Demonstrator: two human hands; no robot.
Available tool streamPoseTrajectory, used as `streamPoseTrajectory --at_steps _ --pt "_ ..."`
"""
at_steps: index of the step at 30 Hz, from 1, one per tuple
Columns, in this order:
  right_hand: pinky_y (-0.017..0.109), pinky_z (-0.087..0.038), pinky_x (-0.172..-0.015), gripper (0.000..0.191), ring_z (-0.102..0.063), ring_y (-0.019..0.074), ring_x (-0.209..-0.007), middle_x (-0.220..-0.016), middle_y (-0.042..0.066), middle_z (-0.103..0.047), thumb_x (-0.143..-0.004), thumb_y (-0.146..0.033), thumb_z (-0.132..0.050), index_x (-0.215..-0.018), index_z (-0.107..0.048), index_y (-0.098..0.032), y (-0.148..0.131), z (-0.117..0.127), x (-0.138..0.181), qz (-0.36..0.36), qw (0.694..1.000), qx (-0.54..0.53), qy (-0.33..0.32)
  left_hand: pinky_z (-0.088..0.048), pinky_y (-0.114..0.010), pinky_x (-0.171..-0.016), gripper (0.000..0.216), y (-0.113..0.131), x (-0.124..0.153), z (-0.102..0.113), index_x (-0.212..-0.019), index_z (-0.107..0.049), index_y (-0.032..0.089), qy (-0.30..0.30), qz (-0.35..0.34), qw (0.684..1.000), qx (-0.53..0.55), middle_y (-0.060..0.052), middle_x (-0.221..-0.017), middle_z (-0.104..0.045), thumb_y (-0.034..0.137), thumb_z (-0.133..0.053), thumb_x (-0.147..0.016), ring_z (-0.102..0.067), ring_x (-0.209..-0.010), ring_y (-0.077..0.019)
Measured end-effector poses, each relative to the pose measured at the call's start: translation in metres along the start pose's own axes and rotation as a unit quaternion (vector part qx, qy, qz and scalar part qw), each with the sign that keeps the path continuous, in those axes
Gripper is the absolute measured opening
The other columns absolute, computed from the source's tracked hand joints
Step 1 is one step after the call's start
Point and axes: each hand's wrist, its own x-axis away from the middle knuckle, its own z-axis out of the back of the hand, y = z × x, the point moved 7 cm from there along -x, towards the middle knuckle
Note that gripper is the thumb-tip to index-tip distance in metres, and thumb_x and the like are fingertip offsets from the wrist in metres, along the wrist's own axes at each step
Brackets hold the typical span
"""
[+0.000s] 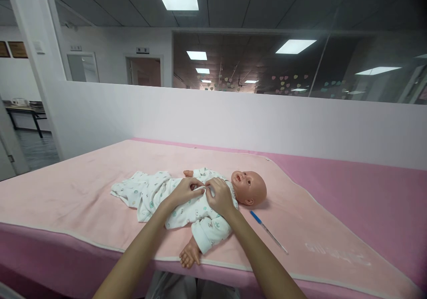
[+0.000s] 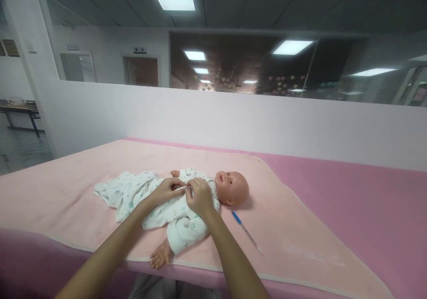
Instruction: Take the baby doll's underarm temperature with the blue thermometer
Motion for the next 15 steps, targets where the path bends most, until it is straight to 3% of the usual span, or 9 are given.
streamPoseTrajectory --at_steps 4,15 --pt "0.027 -0.036 -0.066 0.012 -0.049 0.0158 -0.071 -0.070 0.002 -0.056 -0.072 -0.011 -0.043 -0.073 -0.052 -0.019 0.0006 -0.0007 -0.0004 0.001 1.000 0.004 0.001 -0.029 -0.023 -0.052 0.028 0.0009 0.0004 -0.0011 -0.084 -0.063 0.014 -0.018 -0.004 1.000 0.003 0.002 -0.061 -0.045 0.037 -0.050 -0.074 -0.035 -0.056 -0.0097" --pt "0.028 -0.036 -0.068 0.010 -0.050 0.0164 -0.073 -0.072 0.002 -0.058 -0.073 -0.013 -0.044 -0.075 -0.053 -0.019 0.0016 -0.0013 -0.0012 -0.011 1.000 -0.022 -0.009 -0.029 -0.022 -0.055 0.030 0.0000 0.0012 -0.0039 -0.084 -0.061 0.014 -0.072 0.014 0.996 0.054 0.002 -0.065 -0.045 0.038 -0.044 -0.078 -0.036 -0.061 -0.0107"
